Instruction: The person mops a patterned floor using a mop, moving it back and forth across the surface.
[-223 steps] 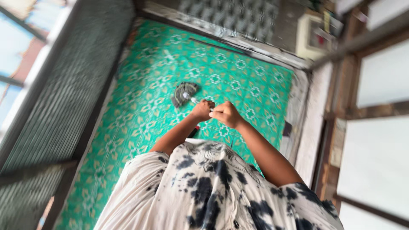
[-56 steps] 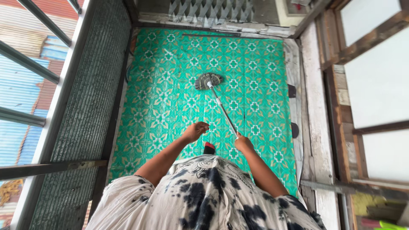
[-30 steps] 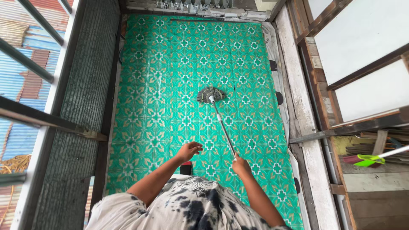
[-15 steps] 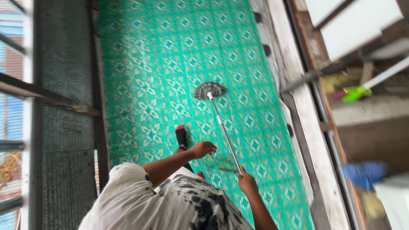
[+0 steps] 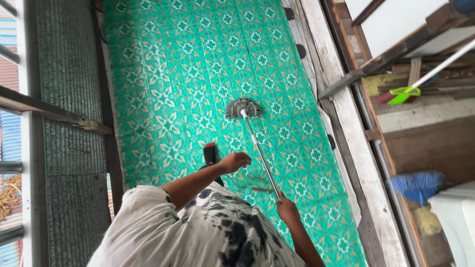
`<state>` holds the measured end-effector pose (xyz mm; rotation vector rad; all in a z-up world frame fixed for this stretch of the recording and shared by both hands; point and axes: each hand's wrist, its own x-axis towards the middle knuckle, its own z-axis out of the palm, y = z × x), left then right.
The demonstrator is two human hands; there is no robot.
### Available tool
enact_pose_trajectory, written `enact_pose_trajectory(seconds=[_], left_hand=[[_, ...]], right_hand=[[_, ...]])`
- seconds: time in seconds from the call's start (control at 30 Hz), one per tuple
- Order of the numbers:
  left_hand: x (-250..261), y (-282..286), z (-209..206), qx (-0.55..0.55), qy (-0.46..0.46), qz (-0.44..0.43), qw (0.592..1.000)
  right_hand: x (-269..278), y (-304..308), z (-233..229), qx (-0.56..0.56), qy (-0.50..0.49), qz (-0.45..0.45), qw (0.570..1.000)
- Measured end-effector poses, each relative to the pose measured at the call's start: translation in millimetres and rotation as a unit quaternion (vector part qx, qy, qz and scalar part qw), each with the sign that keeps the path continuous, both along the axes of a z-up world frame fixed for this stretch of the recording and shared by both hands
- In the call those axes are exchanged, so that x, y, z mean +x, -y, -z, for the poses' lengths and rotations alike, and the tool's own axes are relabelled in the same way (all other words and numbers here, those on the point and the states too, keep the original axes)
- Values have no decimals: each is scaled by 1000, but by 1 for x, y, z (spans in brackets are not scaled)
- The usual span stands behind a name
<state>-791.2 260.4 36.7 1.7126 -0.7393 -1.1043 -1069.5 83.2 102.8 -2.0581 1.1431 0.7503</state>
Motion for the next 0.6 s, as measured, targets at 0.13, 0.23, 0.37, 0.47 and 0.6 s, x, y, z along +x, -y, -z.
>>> enact_pose_trajectory(seconds=[0.13, 0.23, 0.37, 0.47, 0.6], left_hand=[[50, -5, 2, -17, 2, -64, 998], [95, -2, 3, -20, -6, -95, 995], [161, 4, 1, -13, -15, -139, 990], [209, 10, 1, -47, -44, -173, 983], [291, -4, 6, -25, -18, -188, 982]], right_hand=[[79, 17, 15, -64, 14, -99, 993], [148, 39, 20, -94, 32, -138, 985], [251, 67, 16, -106, 28, -153, 982], [322, 84, 10, -109, 45, -161, 980], [426, 98, 11, -120, 61, -183, 974]])
